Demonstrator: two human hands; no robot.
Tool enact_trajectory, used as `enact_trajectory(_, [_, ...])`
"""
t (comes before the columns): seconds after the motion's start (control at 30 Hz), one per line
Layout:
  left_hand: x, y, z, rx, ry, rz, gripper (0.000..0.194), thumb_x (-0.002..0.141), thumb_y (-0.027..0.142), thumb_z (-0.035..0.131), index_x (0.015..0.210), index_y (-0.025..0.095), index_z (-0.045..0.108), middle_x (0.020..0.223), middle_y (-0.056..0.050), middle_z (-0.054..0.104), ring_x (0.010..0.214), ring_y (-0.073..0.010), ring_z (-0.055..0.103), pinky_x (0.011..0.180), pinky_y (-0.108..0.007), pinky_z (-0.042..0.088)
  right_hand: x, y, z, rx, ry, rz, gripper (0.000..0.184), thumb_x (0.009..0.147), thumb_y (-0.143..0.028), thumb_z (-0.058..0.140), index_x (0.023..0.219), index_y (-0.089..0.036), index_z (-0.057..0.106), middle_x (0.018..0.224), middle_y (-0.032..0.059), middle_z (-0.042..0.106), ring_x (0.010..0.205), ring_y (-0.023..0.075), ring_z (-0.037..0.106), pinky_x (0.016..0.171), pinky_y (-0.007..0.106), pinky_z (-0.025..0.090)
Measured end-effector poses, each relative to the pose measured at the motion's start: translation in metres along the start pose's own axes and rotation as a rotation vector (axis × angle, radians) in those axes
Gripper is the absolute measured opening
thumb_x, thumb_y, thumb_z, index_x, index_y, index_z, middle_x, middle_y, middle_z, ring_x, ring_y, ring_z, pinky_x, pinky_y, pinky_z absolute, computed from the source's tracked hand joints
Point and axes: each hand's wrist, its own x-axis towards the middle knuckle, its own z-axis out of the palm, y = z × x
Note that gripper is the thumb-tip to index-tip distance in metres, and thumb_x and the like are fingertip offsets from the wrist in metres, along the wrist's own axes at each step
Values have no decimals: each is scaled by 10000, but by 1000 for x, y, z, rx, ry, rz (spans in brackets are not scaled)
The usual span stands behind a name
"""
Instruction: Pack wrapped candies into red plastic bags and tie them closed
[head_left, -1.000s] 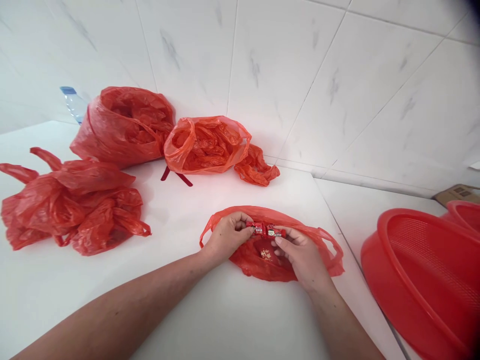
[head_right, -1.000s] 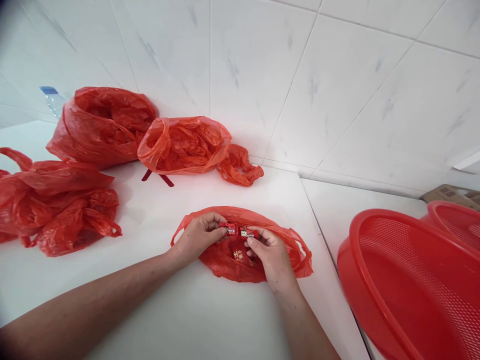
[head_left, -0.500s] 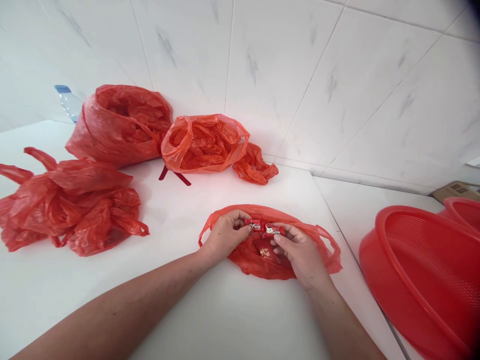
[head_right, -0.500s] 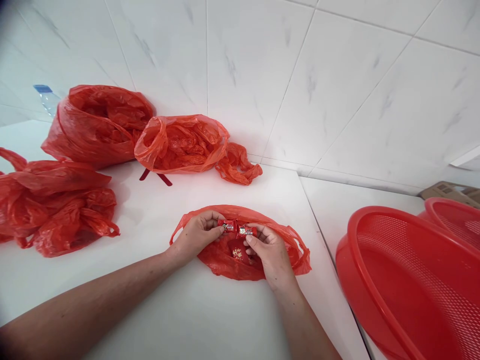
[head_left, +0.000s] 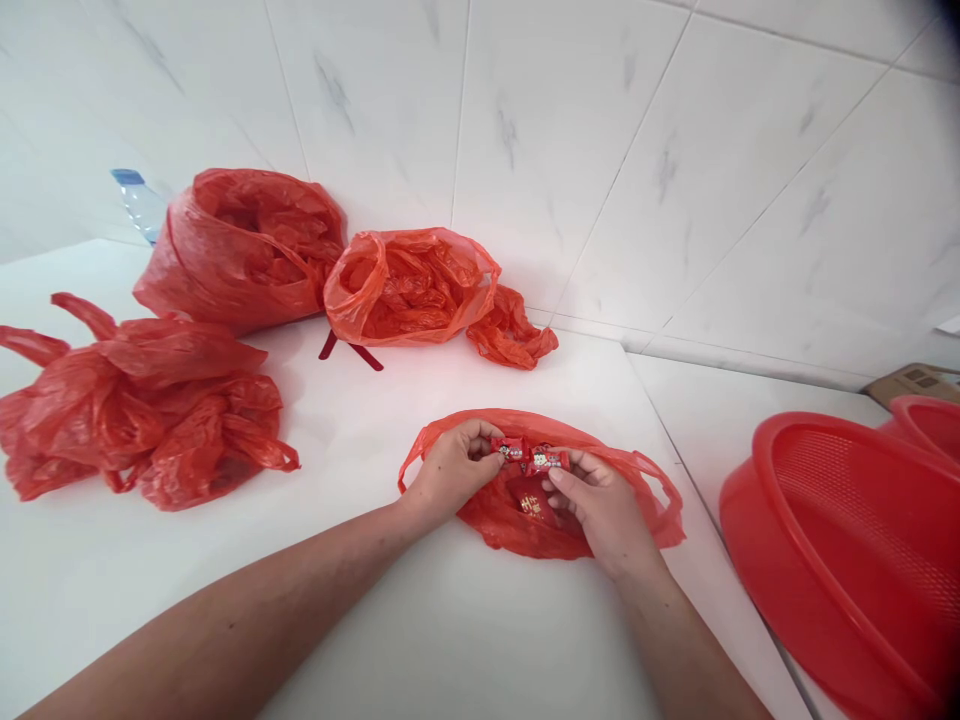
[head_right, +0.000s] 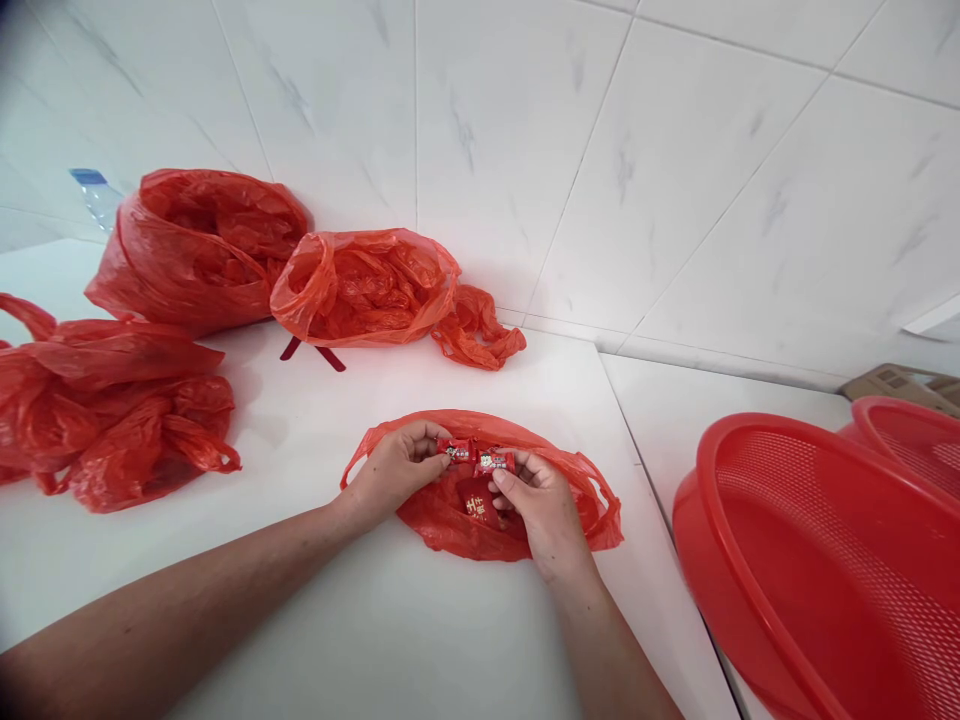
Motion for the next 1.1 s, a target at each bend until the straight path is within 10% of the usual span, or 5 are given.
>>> enact_trajectory(1.1, [0,1,0,23,-3,-4,141,756,234,565,893,201,567,747,6,641,667,-115,589,614,-234,456,0,1,-1,1,5,19,235,726,-334,688,916,-209,629,827,0,612,759,122,575,649,233,498])
